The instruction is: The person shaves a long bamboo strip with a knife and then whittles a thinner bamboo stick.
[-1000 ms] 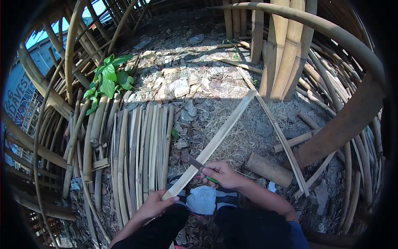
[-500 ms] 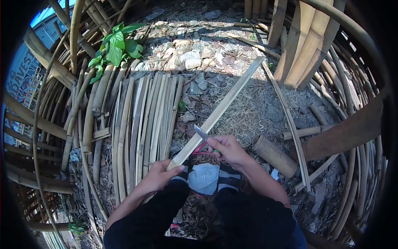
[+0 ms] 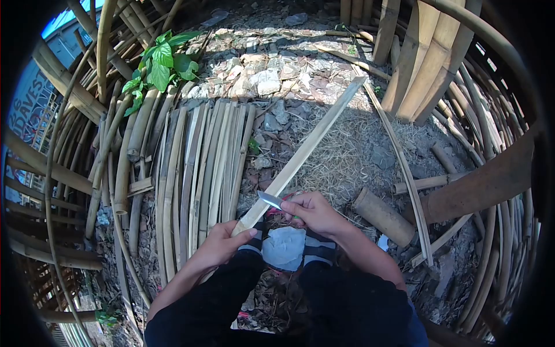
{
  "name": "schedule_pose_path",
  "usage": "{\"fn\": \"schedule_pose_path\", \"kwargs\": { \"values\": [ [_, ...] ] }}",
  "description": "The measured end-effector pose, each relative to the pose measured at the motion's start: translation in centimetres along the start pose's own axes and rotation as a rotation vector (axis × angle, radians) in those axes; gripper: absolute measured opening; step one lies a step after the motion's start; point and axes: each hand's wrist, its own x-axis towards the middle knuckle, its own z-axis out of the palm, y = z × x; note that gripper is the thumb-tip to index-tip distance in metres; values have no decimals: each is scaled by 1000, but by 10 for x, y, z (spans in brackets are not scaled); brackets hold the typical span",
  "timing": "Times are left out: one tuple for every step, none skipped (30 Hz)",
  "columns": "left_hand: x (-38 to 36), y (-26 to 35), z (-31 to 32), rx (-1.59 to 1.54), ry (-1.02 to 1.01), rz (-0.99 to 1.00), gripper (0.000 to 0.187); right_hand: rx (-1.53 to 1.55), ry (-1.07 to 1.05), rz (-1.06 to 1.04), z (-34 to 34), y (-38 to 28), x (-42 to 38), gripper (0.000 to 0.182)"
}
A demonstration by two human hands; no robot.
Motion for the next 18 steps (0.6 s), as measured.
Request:
{"fn": "schedule_pose_path", "kwargs": {
  "values": [
    [0,1,0,3,9,10,33,-25,40,-4,-1,-2,0,32],
    [0,-1,0,3,9,7,33,-47,80,-8,-3,-4,1,32],
    [0,-2,-2,27,21,15,33,-44,81,-10,-11,-7,3,32],
    [-1,-4,-3,51,31,20,33,-12,159,3,-23,-11,4,32],
    [-2,-4,-3,52,30,23,33,16,238,15,-34,-13,3,32],
    [-4,-5,-5,44,18,-2,32,30,255,6,-40,-15,3,34],
    [-5,-5,-5,37,6,-30,32,31,261,6,-38,-12,1,34],
    [-4,-5,-5,38,1,-25,32,5,189,-11,-30,-8,-1,35],
    [-4,-5,-4,25,-9,-28,32,-20,116,-27,-19,-4,-4,36],
    [-2,-5,-3,12,-19,-31,32,-27,44,26,-5,-1,-7,37],
    [-2,-4,-2,12,-23,-30,32,-28,48,27,5,1,-10,37],
    [-4,-3,-1,7,-34,-35,31,-33,-22,37,14,3,-12,36],
    [-5,-1,-1,4,-44,-40,29,-36,-93,45,18,4,-12,36],
    [-5,-2,-1,7,-42,-40,29,-44,-79,47,12,11,-8,37],
    [-6,-3,-2,8,-38,-43,29,-42,-80,43,6,6,-8,37],
    [-6,-4,-3,10,-35,-45,29,-30,4,32,-3,-2,-7,37],
    [-7,-6,-4,13,-36,-46,29,-17,90,23,-12,-9,-7,38],
    [-6,-7,-6,5,-40,-47,31,-12,141,-19,-21,-11,-3,37]
  ]
}}
